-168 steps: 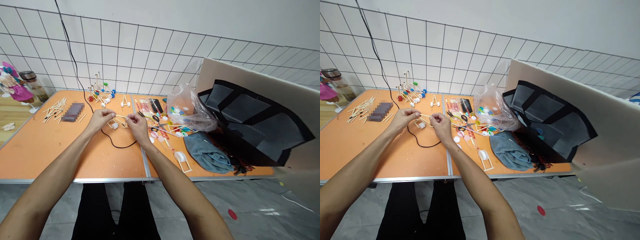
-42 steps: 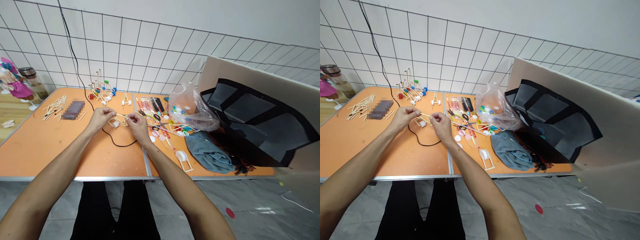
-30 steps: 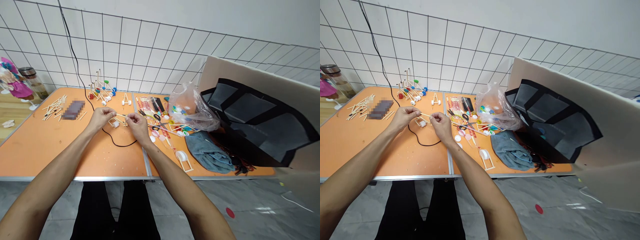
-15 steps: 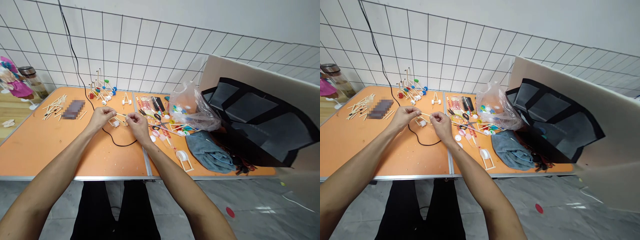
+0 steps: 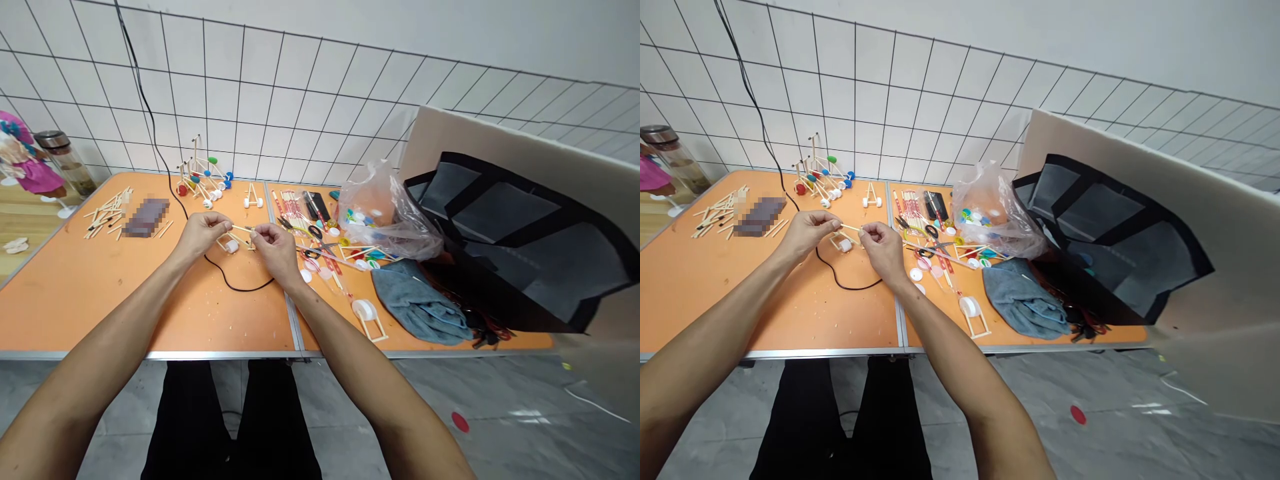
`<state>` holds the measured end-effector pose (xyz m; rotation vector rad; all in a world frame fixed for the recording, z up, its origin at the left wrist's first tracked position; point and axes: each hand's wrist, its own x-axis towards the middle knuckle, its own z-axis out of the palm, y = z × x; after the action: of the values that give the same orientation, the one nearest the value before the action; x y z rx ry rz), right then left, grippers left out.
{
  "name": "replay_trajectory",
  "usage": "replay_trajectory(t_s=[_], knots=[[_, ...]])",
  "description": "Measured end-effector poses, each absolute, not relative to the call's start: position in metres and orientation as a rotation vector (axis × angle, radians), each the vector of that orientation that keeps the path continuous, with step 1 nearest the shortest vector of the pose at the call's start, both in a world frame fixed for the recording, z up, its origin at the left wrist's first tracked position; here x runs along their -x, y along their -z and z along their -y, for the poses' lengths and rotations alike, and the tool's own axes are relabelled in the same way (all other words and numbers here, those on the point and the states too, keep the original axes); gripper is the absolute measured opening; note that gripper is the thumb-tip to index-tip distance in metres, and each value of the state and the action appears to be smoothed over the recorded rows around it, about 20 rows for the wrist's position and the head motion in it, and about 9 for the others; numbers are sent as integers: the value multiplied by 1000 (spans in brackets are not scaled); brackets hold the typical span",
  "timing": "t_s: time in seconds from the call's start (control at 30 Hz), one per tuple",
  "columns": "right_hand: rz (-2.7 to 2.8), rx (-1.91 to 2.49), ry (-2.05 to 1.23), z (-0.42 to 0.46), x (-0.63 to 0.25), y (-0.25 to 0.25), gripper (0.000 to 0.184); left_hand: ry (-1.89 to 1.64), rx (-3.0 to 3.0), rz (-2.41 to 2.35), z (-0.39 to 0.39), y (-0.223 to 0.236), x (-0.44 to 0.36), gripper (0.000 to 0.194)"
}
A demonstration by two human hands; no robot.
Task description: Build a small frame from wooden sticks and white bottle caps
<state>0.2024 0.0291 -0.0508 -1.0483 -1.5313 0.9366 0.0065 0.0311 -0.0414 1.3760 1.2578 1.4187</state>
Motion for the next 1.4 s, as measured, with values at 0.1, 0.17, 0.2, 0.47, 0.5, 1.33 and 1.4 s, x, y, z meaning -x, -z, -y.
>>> replay_trajectory(t_s=[0.1, 0.17, 0.2, 0.47, 0.5, 1.33, 1.4], knots=[[1538, 1051, -935, -29, -203, 51, 21, -1428, -1379, -1258, -31, 41, -6, 15], [1540, 1057, -935, -30, -203, 51, 21, -1431, -1375, -1264, -31, 40, -7, 14], [1539, 1060, -935, -30, -203, 51, 21, -1432, -1372, -1266, -31, 40, -7, 14], [1525, 1035, -946, -30, -202, 51, 24, -1427, -1355, -1273, -30, 40, -7, 16], [1520, 1031, -948, -30, -202, 51, 24, -1425, -1355, -1272, -30, 40, -7, 17], [1501, 1031, -1013, -34, -202, 56, 28, -1430, -1334, -1273, -29, 36, -7, 15], [1493, 1030, -1022, -35, -202, 57, 27, -1437, -1326, -1276, -29, 36, -7, 14]])
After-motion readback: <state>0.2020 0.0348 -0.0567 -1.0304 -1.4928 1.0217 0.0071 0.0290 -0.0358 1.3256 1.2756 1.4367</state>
